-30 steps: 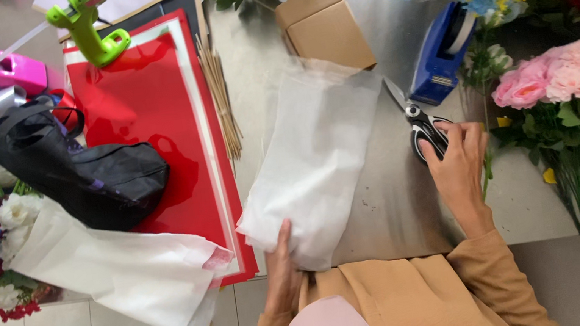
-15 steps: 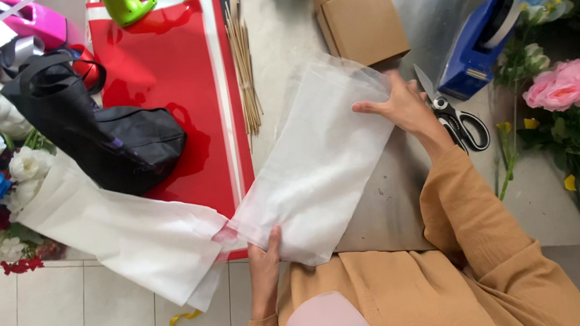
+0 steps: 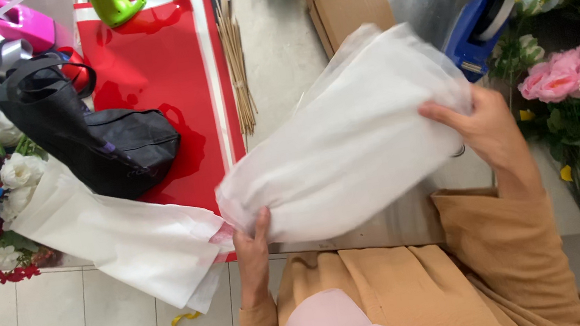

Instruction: The person cuts tissue paper using shears and then applies tape from a dispenser to join the paper pieces together on a work table.

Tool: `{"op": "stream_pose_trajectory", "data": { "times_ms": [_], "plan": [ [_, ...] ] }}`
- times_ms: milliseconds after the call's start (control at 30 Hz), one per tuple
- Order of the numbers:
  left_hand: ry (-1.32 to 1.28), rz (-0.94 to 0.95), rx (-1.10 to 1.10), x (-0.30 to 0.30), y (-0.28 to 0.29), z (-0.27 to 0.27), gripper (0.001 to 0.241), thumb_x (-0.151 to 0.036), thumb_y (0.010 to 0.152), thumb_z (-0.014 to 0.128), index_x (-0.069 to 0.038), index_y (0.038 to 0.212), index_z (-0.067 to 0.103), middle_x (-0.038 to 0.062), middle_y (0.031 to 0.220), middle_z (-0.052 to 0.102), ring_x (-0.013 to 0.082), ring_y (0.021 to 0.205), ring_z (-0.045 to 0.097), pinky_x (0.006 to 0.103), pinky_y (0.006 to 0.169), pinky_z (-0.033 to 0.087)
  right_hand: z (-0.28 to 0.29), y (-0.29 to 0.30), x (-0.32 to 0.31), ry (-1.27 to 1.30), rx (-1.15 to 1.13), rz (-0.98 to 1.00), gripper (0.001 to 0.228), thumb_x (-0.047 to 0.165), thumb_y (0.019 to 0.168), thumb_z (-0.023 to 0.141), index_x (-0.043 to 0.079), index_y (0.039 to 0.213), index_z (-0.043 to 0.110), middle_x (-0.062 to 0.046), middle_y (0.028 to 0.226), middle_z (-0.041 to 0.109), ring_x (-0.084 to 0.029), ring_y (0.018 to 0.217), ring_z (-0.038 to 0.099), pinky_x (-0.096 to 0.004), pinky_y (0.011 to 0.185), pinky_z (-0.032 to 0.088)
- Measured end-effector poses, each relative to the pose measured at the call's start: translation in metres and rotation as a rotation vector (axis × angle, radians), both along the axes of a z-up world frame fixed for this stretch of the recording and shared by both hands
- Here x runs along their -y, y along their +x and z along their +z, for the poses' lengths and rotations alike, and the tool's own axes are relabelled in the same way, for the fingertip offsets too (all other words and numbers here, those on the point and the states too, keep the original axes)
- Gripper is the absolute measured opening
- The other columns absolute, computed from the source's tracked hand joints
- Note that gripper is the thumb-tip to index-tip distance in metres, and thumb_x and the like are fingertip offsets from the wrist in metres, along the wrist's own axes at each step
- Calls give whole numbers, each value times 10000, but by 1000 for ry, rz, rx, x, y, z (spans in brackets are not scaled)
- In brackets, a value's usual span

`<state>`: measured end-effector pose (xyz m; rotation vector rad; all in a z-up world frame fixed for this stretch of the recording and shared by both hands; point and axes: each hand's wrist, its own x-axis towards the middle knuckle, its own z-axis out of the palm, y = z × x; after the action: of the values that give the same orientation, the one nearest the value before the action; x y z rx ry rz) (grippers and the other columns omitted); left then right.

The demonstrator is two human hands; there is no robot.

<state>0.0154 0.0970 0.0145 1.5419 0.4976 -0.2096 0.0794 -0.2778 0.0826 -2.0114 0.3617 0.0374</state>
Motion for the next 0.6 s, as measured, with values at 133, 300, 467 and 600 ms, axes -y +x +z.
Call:
{"op": "stream_pose_trajectory", "data": {
  "times_ms": [133, 300, 467, 600],
  "plan": [
    [-4, -59, -56, 1, 25, -16, 373, -247, 959, 729, -24, 1256, 700, 81, 1041, 732, 154, 935, 660, 387, 921, 567, -35, -45, 5, 76, -197, -215, 475, 454, 822, 917, 41, 929, 707, -64, 804, 659, -214, 753, 600, -342, 744, 504],
    [-89, -38, -283, 16, 23, -12, 641, -401, 854, 816, -3, 1312, 610, 153, 1032, 718, 247, 865, 714, 430, 838, 605, -102, -64, 22, -99, -276, -214, 531, 554, 879, 862, 47, 992, 752, -187, 817, 713, -302, 796, 693, -434, 723, 532],
    [-1, -73, -285, 17, 27, -13, 654, -358, 819, 860, -4, 1300, 595, 169, 1014, 718, 262, 856, 726, 426, 811, 606, -121, -68, 16, -168, -285, -228, 471, 539, 877, 867, 97, 1001, 760, -137, 805, 723, -296, 812, 719, -418, 724, 542],
    [-68, -87, -238, 22, 40, 0, 572, -325, 840, 842, -14, 1256, 604, 187, 1023, 726, 281, 889, 734, 464, 845, 607, -100, -69, 14, -247, -190, -239, 479, 504, 902, 859, 51, 970, 717, -232, 801, 681, -424, 816, 688, -481, 747, 523]
  ]
}}
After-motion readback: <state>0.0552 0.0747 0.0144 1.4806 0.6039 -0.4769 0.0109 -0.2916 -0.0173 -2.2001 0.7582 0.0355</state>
